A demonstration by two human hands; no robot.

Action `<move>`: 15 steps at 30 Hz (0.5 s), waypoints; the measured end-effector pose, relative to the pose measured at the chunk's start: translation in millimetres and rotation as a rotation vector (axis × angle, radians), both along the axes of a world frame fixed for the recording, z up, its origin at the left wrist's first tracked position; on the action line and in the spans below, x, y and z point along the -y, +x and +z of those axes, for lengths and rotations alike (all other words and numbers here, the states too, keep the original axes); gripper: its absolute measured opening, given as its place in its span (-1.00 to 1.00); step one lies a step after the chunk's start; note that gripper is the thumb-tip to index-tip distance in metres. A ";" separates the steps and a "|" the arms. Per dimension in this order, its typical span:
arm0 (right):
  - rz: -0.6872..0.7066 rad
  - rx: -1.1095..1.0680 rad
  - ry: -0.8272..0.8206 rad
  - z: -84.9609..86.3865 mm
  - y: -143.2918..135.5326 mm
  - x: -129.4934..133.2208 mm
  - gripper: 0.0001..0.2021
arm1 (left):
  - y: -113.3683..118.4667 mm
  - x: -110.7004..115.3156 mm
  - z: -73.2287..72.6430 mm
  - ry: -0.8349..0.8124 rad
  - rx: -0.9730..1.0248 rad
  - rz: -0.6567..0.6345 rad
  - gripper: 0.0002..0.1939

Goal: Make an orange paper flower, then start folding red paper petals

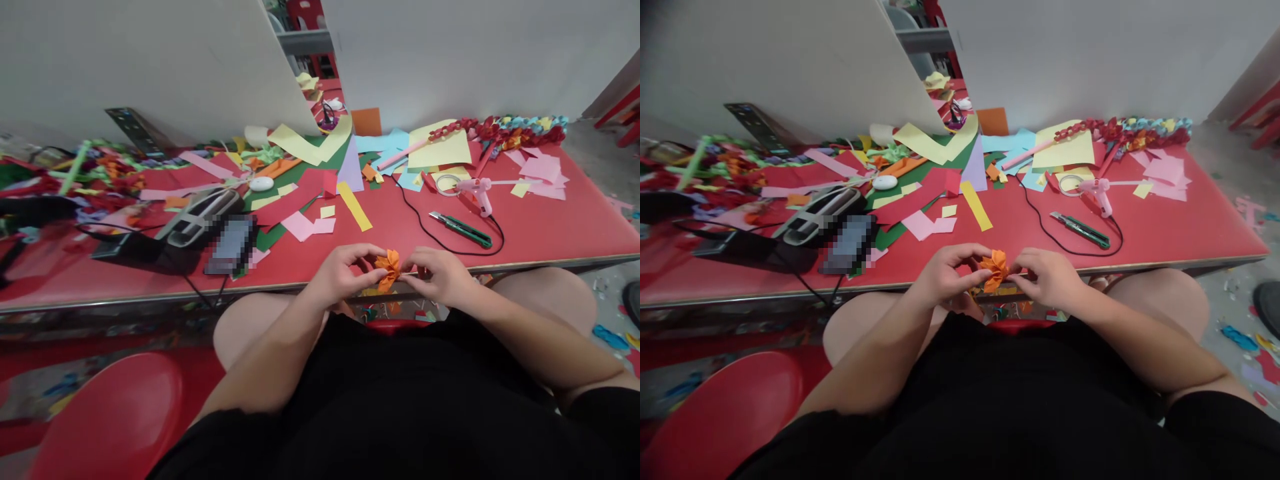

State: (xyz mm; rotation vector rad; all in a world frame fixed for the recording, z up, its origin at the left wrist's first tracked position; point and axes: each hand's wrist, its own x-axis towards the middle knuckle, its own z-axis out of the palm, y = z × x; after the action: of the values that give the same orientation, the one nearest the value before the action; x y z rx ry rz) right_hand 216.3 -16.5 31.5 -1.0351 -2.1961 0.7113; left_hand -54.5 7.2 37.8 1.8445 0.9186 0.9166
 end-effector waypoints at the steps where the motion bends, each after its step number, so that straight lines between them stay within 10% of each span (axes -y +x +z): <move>1: 0.009 0.000 0.026 0.6 0.9 0.7 -0.91 | 1.3 0.5 0.8 0.030 -0.006 0.000 -0.70; 15: 0.024 -0.136 0.068 9.9 3.6 3.0 -0.86 | 1.4 3.1 3.4 0.229 -0.122 0.000 -0.72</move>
State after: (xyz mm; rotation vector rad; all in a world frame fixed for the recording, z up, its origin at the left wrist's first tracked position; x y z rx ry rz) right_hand 219.9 -19.5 41.4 -0.9014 -2.1042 0.6913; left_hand -53.1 4.1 41.2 2.1144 0.9187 0.9496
